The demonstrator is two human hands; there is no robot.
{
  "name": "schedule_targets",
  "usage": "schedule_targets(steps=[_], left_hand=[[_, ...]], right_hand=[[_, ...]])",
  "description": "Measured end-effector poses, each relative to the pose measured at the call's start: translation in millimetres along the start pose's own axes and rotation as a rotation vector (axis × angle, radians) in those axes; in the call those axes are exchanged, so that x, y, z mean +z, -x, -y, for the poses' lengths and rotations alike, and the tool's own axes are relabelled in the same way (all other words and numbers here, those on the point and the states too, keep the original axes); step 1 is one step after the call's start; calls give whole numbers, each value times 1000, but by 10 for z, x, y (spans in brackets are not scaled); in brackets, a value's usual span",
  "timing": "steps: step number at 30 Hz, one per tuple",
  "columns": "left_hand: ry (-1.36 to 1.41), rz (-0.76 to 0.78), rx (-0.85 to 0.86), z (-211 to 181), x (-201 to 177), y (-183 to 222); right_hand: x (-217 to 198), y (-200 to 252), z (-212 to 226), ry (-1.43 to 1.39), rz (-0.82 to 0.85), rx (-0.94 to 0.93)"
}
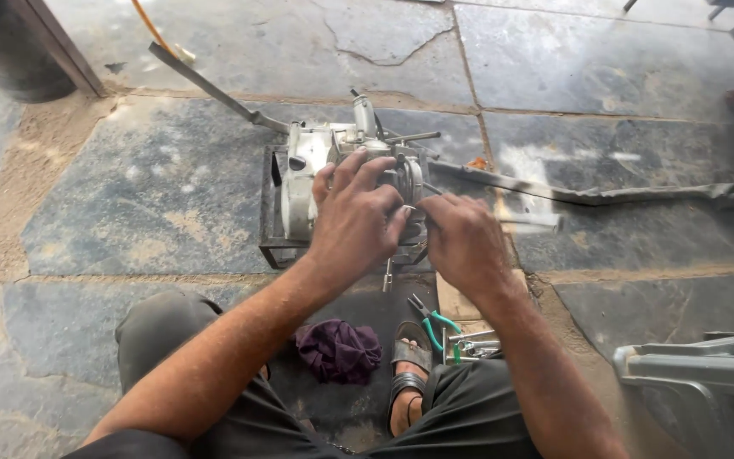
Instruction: Disassembling and inspecting components of a motorcycle engine cylinder head.
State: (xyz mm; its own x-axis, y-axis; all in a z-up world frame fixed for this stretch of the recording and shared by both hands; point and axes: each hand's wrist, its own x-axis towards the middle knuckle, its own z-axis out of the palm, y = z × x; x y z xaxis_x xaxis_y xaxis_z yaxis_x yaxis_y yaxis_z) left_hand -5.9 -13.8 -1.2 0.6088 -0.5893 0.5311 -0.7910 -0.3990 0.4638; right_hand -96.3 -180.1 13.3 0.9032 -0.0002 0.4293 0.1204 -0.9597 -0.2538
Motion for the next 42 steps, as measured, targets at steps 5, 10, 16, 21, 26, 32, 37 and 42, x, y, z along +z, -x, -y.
schedule_targets(steps=[5, 10, 16, 21, 26, 32, 37, 42], left_hand=[[-41, 13, -25, 53, 126, -46], [-46, 56, -66, 19, 30, -130], [37, 52, -18, 51, -3, -98], [25, 31, -33, 13, -37, -28], [-41, 42, -50, 136, 126, -67], [-18, 68, -67, 134, 76, -75], [-2, 82, -35, 188, 51, -41], [101, -30, 7, 71, -147, -47]], right_hand=[[32, -143, -9, 120, -115, -148], [-53, -120, 122, 140, -32, -123], [-85, -21, 178, -233, 284, 362], [-19, -55, 25, 43, -17, -59], [33, -224, 91, 146, -154, -184], [-104, -161, 232, 90, 99, 88], [-111, -102, 152, -204, 103, 270], [-231, -175, -24, -88, -160, -123]])
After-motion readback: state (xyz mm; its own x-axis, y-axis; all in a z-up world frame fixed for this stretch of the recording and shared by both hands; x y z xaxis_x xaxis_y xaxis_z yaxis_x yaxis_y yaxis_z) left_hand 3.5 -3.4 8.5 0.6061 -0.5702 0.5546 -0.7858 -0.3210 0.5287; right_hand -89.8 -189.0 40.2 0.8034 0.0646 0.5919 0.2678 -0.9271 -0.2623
